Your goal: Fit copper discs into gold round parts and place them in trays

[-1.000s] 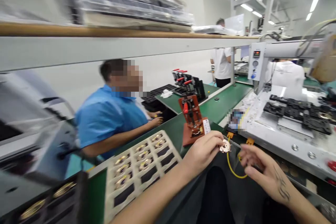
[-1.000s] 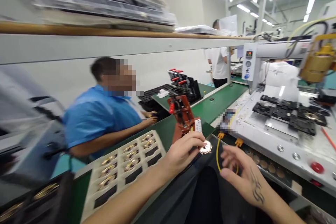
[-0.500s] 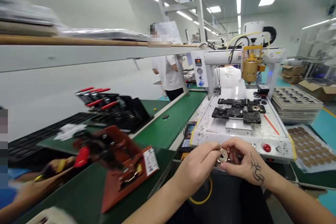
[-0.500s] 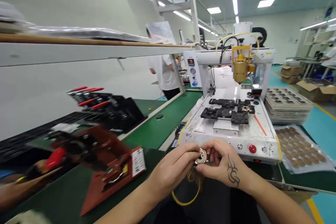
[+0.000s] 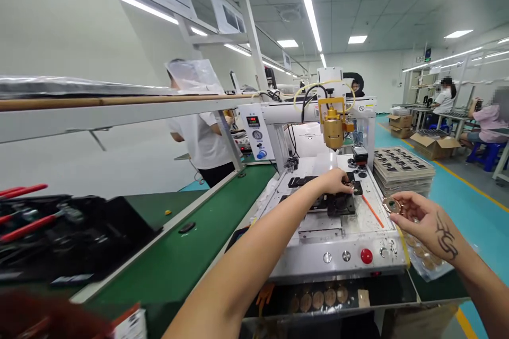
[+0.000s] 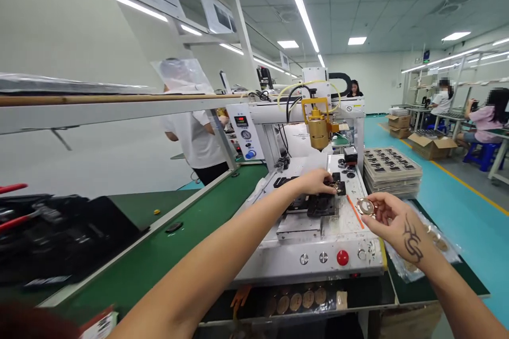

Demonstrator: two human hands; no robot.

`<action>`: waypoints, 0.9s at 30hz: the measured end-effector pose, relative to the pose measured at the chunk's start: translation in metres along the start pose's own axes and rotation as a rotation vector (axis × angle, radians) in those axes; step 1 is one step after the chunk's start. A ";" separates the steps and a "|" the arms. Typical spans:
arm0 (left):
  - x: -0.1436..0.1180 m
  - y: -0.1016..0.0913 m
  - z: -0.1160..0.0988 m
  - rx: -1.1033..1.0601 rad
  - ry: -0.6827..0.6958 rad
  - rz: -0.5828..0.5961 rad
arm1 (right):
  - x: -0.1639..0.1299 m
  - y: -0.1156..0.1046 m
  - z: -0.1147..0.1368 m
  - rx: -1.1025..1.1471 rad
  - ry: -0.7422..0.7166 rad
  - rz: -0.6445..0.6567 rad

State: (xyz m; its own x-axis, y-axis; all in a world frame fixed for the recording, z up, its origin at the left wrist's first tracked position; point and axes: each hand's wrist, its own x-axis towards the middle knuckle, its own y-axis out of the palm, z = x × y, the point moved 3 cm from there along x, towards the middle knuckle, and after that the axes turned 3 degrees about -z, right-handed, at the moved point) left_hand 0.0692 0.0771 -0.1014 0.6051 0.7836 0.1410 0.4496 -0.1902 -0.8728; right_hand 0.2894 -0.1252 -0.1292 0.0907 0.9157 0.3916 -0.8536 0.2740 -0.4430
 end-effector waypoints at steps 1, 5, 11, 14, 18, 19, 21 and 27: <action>0.006 0.003 0.003 0.034 -0.033 0.078 | -0.001 -0.008 -0.006 -0.003 0.018 -0.015; 0.019 0.003 0.012 0.154 -0.126 0.281 | 0.014 -0.020 -0.021 -0.023 0.050 -0.003; 0.032 0.008 -0.002 0.240 -0.164 0.345 | 0.073 0.014 -0.028 -0.002 -0.030 0.056; 0.027 0.007 -0.009 0.209 -0.150 0.257 | 0.095 0.033 -0.040 -0.012 -0.060 0.071; 0.007 -0.021 -0.010 0.070 -0.105 0.034 | 0.123 0.058 -0.052 -0.082 -0.108 0.203; 0.000 -0.030 -0.009 0.024 -0.095 -0.026 | 0.131 0.064 -0.053 -0.107 -0.118 0.250; -0.016 -0.045 -0.006 -0.072 -0.080 -0.120 | 0.147 0.078 -0.053 -0.158 -0.131 0.351; -0.073 -0.057 0.004 -0.300 -0.053 -0.228 | 0.173 0.104 -0.050 -0.248 -0.179 0.613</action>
State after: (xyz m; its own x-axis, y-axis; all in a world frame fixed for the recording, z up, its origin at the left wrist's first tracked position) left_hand -0.0035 0.0329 -0.0640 0.4365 0.8535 0.2847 0.7456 -0.1661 -0.6453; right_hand 0.2417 0.0767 -0.1478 -0.4764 0.8697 0.1289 -0.5787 -0.1998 -0.7907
